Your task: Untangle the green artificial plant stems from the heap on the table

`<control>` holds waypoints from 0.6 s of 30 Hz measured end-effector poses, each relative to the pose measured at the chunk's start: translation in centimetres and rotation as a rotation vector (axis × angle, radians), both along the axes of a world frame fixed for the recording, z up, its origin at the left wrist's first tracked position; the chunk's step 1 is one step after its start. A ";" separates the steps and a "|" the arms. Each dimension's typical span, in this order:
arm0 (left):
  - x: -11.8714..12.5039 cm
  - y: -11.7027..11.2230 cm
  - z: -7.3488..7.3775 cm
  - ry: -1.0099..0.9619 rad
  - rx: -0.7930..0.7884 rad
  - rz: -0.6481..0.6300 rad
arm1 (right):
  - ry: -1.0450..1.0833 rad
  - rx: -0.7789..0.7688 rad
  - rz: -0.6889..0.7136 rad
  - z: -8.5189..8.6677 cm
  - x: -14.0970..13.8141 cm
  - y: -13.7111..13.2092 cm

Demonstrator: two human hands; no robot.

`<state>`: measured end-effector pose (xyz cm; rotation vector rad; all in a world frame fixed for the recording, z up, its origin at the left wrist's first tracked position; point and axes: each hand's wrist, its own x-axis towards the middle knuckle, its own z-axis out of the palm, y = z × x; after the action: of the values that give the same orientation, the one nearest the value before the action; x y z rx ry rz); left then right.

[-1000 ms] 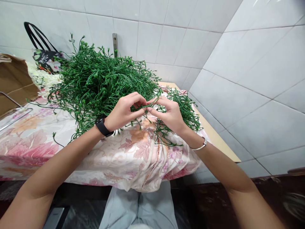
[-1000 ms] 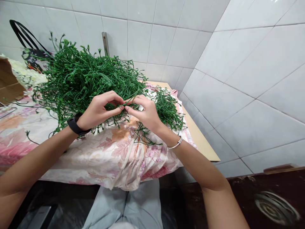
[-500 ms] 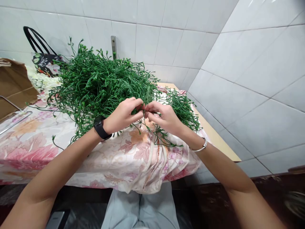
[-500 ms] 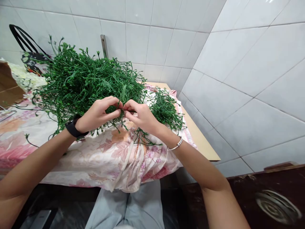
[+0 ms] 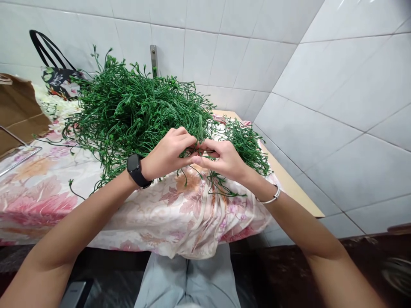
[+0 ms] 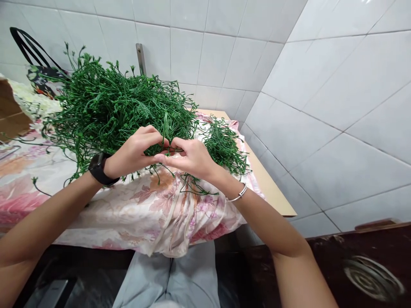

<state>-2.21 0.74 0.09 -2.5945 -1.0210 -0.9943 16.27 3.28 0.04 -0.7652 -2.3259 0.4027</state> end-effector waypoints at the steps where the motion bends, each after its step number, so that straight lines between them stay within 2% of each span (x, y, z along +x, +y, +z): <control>1: 0.0 0.0 0.0 0.013 0.014 0.000 | -0.003 0.014 0.000 0.0 0.0 0.0; 7: 0.1 0.0 0.0 0.020 0.054 0.071 | 0.007 0.088 0.146 0.4 0.0 0.4; 18: 0.4 -0.3 0.1 0.088 -0.015 0.157 | 0.045 0.157 0.078 -0.2 -0.4 -0.2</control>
<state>-1.83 0.41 0.14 -2.4990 -1.1922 -0.8305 15.82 3.13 -0.12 -0.5857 -2.3188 0.2638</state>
